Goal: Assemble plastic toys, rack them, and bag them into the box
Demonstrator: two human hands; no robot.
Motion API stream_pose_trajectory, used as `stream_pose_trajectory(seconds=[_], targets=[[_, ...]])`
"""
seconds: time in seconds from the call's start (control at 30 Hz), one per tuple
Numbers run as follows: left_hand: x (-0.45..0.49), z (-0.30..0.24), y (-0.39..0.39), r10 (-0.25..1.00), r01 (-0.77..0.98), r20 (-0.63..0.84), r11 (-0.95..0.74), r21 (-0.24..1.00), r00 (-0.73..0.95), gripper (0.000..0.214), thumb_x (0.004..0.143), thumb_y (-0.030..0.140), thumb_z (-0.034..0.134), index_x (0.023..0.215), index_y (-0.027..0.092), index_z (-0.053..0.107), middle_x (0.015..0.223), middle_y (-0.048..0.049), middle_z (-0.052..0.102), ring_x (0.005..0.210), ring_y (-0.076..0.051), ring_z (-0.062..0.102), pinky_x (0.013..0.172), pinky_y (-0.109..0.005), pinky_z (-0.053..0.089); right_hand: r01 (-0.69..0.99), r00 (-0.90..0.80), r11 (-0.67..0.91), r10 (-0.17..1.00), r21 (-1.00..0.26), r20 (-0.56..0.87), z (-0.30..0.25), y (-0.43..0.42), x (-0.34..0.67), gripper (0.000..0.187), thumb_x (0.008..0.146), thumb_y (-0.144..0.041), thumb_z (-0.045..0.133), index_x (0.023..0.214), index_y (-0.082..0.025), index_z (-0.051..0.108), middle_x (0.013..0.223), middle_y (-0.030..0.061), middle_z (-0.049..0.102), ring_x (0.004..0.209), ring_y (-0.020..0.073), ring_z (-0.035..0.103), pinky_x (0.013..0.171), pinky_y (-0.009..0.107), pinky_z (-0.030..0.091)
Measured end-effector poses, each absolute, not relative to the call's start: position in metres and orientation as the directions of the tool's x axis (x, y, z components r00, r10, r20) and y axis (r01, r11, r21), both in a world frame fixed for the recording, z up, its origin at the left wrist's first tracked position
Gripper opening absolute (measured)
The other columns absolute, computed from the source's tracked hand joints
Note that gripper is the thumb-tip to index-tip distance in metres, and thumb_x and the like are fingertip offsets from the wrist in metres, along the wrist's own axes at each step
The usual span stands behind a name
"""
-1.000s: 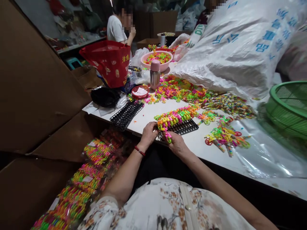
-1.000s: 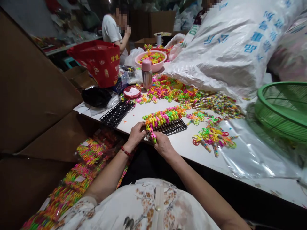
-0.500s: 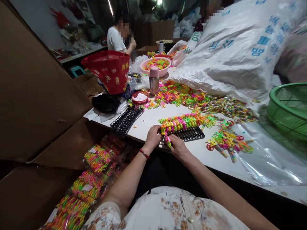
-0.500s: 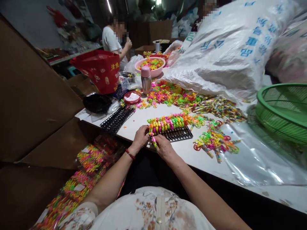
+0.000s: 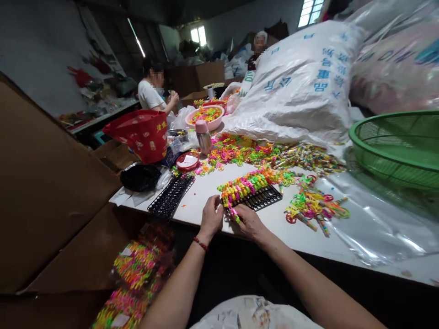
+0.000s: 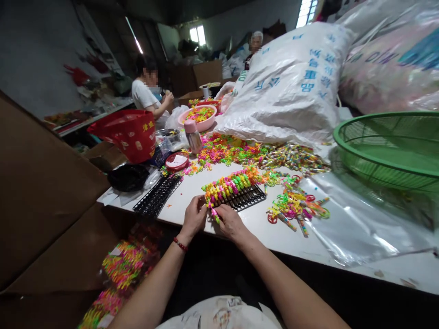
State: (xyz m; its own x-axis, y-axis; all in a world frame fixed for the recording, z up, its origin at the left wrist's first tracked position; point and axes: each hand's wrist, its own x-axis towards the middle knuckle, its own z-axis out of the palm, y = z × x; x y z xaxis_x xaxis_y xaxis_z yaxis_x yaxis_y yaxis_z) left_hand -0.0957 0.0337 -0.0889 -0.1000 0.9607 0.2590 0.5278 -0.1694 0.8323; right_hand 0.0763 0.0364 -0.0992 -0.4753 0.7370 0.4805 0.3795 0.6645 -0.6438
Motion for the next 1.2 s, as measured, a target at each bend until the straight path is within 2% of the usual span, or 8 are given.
stream_pose_trajectory(seconds=[0.13,0.27,0.4,0.57,0.83,0.97,1.1,1.2], targets=[[-0.108,-0.087,0.032,0.984,0.295,0.179,-0.166,0.941,-0.018,0.038,0.083,0.023,0.062,0.12,0.019,0.053,0.119,-0.0101,0.062,0.105,-0.019,0.062,0.09,-0.033,0.049,0.377,-0.473,0.671,0.732,-0.639,0.49,-0.098,0.036,0.078,0.021,0.095,-0.022,0.046,0.095,-0.017,0.067,0.084,0.0061,0.063,0.08,0.0168,0.057,0.073,0.028,0.047],[-0.118,-0.089,0.027,0.972,0.2,0.234,-0.233,0.952,0.02,0.025,0.077,0.026,0.071,0.098,0.018,0.06,0.132,-0.0105,0.052,0.102,-0.017,0.061,0.087,-0.03,0.051,0.369,-0.472,0.651,0.746,-0.663,0.47,-0.097,0.035,0.079,0.02,0.095,-0.021,0.048,0.095,-0.016,0.068,0.085,0.0069,0.063,0.081,0.0169,0.057,0.073,0.027,0.046],[-0.117,-0.092,0.026,0.972,0.265,0.237,-0.231,0.936,0.011,0.019,0.079,0.034,0.071,0.084,0.016,0.065,0.114,-0.007,0.054,0.079,-0.011,0.059,0.073,-0.027,0.053,0.381,-0.471,0.65,0.748,-0.658,0.467,-0.099,0.036,0.078,0.02,0.095,-0.022,0.05,0.095,-0.015,0.069,0.084,0.0073,0.064,0.08,0.0173,0.057,0.073,0.028,0.046],[-0.11,-0.088,0.027,0.959,0.319,0.275,-0.283,0.905,0.072,0.017,0.087,0.033,0.062,0.085,0.018,0.068,0.089,-0.0033,0.06,0.088,-0.015,0.059,0.082,-0.027,0.048,0.409,-0.455,0.651,0.753,-0.639,0.476,-0.102,0.036,0.076,0.018,0.093,-0.023,0.052,0.096,-0.017,0.069,0.082,0.0061,0.063,0.079,0.0173,0.056,0.073,0.027,0.046],[-0.104,-0.08,0.024,0.955,0.473,0.276,-0.295,0.83,0.111,0.021,0.094,0.034,0.05,0.088,0.02,0.064,0.085,-0.0009,0.061,0.081,-0.014,0.057,0.077,-0.024,0.046,0.432,-0.485,0.658,0.746,-0.616,0.456,-0.105,0.036,0.078,0.014,0.091,-0.019,0.054,0.095,-0.017,0.068,0.083,0.0062,0.063,0.081,0.0182,0.057,0.075,0.028,0.046],[-0.101,-0.081,0.023,0.967,0.547,0.229,-0.252,0.798,0.11,0.023,0.095,0.036,0.045,0.09,0.02,0.061,0.077,0.0009,0.061,0.071,-0.013,0.057,0.069,-0.022,0.046,0.434,-0.498,0.651,0.749,-0.623,0.436,-0.104,0.035,0.076,0.015,0.092,-0.02,0.052,0.096,-0.017,0.067,0.085,0.0075,0.064,0.084,0.0195,0.058,0.079,0.031,0.048],[-0.101,-0.084,0.02,0.971,0.577,0.213,-0.237,0.781,0.111,0.024,0.096,0.038,0.044,0.092,0.02,0.06,0.075,0.0015,0.061,0.068,-0.013,0.057,0.067,-0.023,0.046,0.405,-0.459,0.646,0.755,-0.646,0.468,-0.093,0.021,0.096,0.026,0.09,-0.016,0.055,0.115,-0.017,0.059,0.108,0.0112,0.063,0.103,0.0207,0.058,0.091,0.034,0.048],[-0.101,-0.087,0.011,0.966,0.549,0.258,-0.234,0.803,0.034,0.021,0.093,0.036,0.051,0.101,0.019,0.059,0.088,-0.0016,0.064,0.08,-0.014,0.062,0.076,-0.026,0.05,0.544,-0.359,0.569,0.822,-0.617,0.442,-0.076,0.003,0.14,0.026,0.091,-0.019,0.055,0.117,-0.018,0.057,0.115,0.0121,0.059,0.104,0.0211,0.058,0.091,0.034,0.049]])
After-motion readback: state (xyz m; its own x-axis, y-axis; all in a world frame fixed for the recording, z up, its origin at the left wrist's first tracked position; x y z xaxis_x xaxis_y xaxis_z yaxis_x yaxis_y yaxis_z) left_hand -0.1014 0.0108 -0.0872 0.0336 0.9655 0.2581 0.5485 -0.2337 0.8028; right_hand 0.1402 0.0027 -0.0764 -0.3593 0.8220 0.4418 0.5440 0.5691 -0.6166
